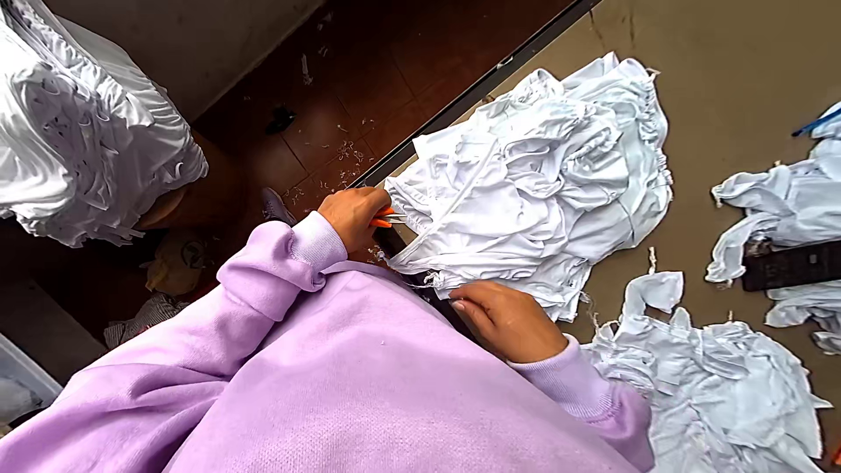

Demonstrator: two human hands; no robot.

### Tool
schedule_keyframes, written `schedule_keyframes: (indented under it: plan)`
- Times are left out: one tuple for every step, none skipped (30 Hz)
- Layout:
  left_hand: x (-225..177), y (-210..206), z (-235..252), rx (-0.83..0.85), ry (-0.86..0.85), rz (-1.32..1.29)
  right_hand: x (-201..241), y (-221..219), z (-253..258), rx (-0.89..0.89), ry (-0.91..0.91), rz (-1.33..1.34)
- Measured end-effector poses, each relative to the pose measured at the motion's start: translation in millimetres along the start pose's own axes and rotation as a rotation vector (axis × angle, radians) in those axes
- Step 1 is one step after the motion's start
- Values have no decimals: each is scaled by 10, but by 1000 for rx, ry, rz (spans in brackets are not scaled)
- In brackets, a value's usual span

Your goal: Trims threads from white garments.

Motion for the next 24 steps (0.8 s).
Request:
schedule_keyframes:
  plan:
    - [15, -6, 12, -34, -16, -7, 66, -57, 149, -172, 60, 40]
    - [36, -15, 13, -73, -34, -21, 129, -117, 301, -271, 107, 54]
    - [60, -19, 7, -109, -42, -37, 172, -187, 446, -300, 156, 40]
    - [82, -15, -11, -139, -47, -57, 200, -262, 578, -269, 207, 10]
    - [103, -8, -34, -169, -52, -71, 219, -329, 694, -202, 253, -33]
    - [116, 8, -59, -198, -57, -80, 224, -390, 793, -149, 295, -82]
    - [124, 29, -91, -223, -63, -91, 225, -434, 861, -123, 327, -128]
    - [124, 47, -126, -241, -66, -112, 222, -458, 899, -117, 347, -163]
    - [117, 58, -161, -255, -63, -146, 215, -466, 916, -126, 362, -183]
    - [105, 57, -192, -263, -58, -200, 205, -459, 922, -145, 379, -189]
    - [83, 44, -215, -261, -57, -267, 193, -438, 919, -175, 399, -169]
    - [52, 21, -226, -229, -61, -345, 185, -404, 916, -224, 422, -107]
    - [22, -7, -227, -163, -80, -415, 186, -357, 914, -291, 434, -1]
    - [-10, -33, -219, -71, -107, -471, 198, -288, 904, -360, 431, 153]
    - [-33, -66, -209, 1, -134, -509, 213, -199, 875, -413, 408, 332]
    - [-43, -92, -204, 37, -157, -528, 219, -105, 837, -457, 370, 497]
    - [-45, -84, -205, 56, -164, -541, 206, -11, 804, -502, 348, 633]
    - [-34, -55, -208, 55, -160, -556, 174, 89, 763, -539, 337, 732]
    - [-17, -8, -213, 42, -149, -584, 123, 187, 703, -566, 331, 792]
    - [-8, 50, -221, 20, -132, -626, 49, 269, 618, -574, 314, 809]
    - [-9, 113, -224, -7, -124, -667, -38, 330, 518, -558, 281, 783]
    - [-21, 180, -218, -28, -123, -692, -134, 371, 415, -504, 235, 713]
    - [-41, 244, -202, -43, -129, -695, -225, 391, 323, -419, 181, 591]
    - [-66, 298, -176, -53, -144, -684, -295, 386, 250, -314, 118, 430]
Point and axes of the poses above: each hand's wrist, its own z-axis towards the middle knuckle, its own y-axis out of the back of the hand, x = y × z, the point moved 2 cm from there along z, towards the middle knuckle, and after that the axes turned 1 degree about -x, right-handed, at the moved point
